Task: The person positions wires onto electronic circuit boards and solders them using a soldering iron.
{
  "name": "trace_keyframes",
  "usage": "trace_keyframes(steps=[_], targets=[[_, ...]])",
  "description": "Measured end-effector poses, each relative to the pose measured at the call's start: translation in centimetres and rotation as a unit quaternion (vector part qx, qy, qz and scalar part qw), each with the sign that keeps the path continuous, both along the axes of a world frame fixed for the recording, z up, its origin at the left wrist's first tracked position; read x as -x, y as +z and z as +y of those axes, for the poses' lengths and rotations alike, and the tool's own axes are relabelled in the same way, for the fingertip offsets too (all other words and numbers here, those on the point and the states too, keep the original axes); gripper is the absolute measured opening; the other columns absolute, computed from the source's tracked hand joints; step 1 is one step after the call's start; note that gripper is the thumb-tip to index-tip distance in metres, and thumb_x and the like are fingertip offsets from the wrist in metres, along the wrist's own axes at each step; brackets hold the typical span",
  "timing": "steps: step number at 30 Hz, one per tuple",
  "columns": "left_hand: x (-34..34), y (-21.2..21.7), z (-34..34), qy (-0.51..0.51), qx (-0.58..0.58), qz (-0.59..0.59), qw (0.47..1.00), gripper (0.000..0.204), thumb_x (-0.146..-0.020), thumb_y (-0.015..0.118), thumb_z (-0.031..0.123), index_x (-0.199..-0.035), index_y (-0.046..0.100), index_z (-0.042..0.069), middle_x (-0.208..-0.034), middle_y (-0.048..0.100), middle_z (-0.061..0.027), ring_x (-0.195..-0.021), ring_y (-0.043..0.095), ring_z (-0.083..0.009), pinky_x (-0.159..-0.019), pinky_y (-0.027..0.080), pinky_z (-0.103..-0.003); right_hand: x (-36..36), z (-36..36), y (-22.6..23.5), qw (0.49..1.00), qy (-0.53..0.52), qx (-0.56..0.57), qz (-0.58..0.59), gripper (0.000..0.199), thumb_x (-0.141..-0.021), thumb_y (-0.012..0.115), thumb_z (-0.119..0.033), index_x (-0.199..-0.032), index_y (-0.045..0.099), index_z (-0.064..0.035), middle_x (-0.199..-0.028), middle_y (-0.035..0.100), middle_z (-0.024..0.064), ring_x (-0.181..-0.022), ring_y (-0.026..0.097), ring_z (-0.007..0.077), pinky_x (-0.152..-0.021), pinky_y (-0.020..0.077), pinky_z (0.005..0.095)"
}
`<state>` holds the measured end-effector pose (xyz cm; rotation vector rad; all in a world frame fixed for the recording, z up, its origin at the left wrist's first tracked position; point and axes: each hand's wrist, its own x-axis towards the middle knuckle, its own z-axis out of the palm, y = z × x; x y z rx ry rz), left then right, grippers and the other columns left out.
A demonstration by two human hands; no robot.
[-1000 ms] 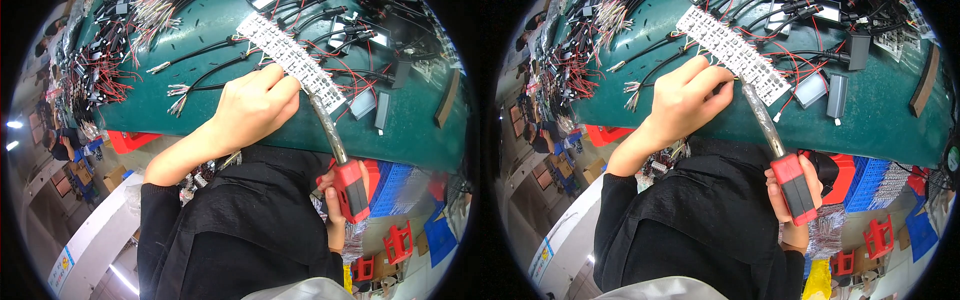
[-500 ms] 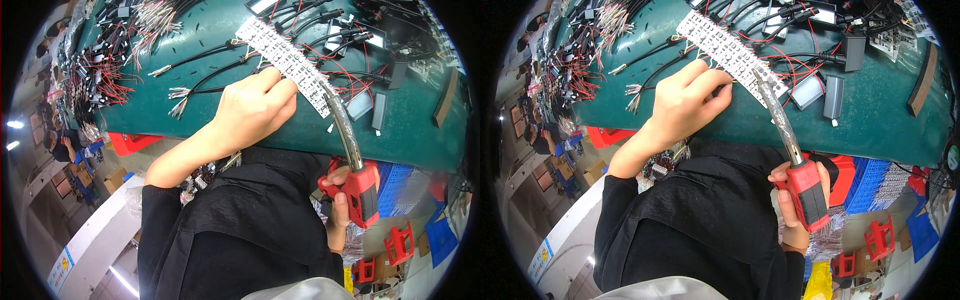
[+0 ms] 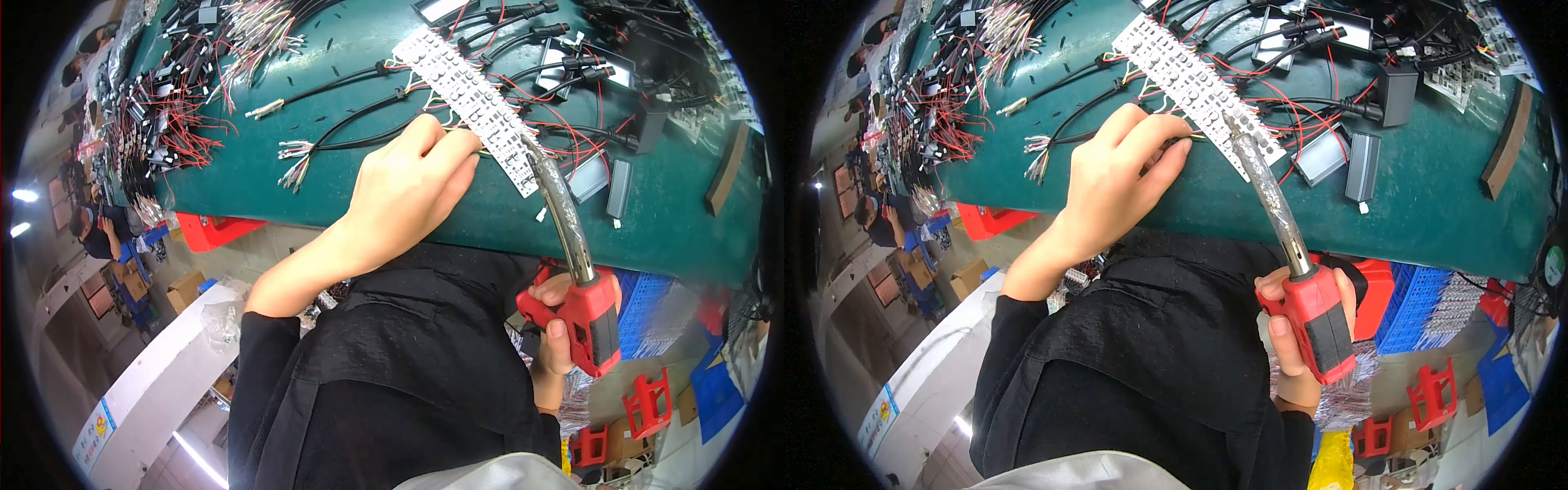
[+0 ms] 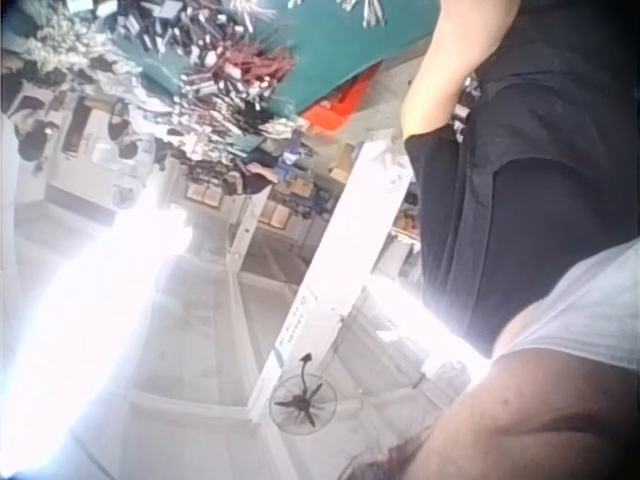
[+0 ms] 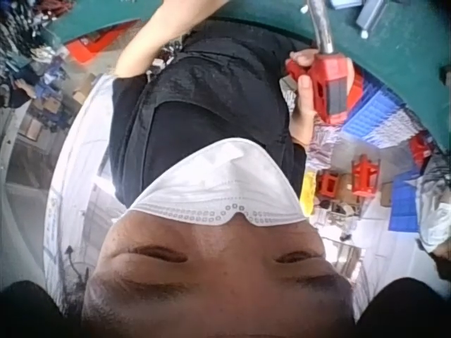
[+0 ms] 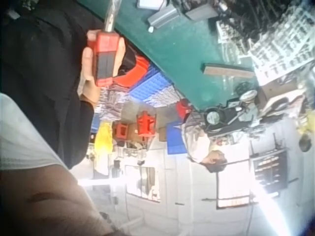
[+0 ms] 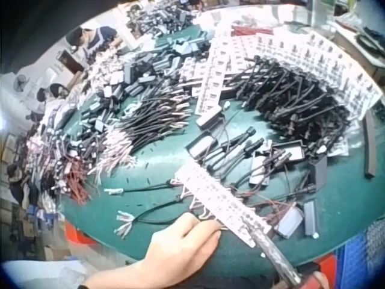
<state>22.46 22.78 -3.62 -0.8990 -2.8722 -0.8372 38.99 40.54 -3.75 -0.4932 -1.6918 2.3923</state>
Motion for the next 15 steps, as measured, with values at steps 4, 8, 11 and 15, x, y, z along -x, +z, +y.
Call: trace_keyframes(steps=[4,8,11,15], targets=[[-0.3,-1.1,0.2,0.072,-0.073,-0.035,0.994,0.011,-0.073,0.067,0.002,-0.082,0.06,0.005,-0.069,0.052,-0.0009,-0.05,0.05,-0.0077,-0.047,0.043,-0.021,0.1,-0.4,0.3,1.0,0.011,0.003,-0.018,0.07,-0.076,0.066,-0.012,-0.131,0.025,-0.0007,-0.088,0.058,0.0159,-0.082,0.059,0.0281,-0.08,0.05,0.0464],[-0.2,-1.4,0.7,0.105,-0.11,-0.052,0.987,0.014,-0.07,0.067,0.005,-0.078,0.055,0.007,-0.07,0.054,-0.0038,-0.052,0.055,-0.0163,-0.047,0.046,-0.029,0.0,-0.1,0.3,0.998,0.038,-0.026,-0.045,0.067,-0.077,0.065,-0.012,-0.129,0.027,0.0029,-0.088,0.06,0.016,-0.081,0.061,0.0278,-0.081,0.05,0.0436],[0.1,-1.7,0.9,0.098,-0.113,-0.03,0.988,0.015,-0.069,0.067,0.004,-0.075,0.053,0.006,-0.069,0.054,-0.0035,-0.05,0.054,-0.015,-0.047,0.044,-0.029,0.0,0.1,0.3,0.995,0.049,-0.065,-0.052,0.065,-0.077,0.065,-0.011,-0.128,0.029,0.0044,-0.087,0.062,0.0161,-0.078,0.063,0.0273,-0.08,0.0503,0.0396],[0.3,-1.2,0.8,0.105,-0.094,-0.057,0.988,0.018,-0.067,0.067,0.006,-0.074,0.051,0.006,-0.068,0.054,-0.0039,-0.051,0.053,-0.0173,-0.046,0.043,-0.03,-0.2,0.1,0.1,0.995,0.049,-0.072,-0.054,0.066,-0.077,0.065,-0.011,-0.13,0.029,0.0038,-0.086,0.063,0.0164,-0.076,0.064,0.0264,-0.077,0.051,0.037]])
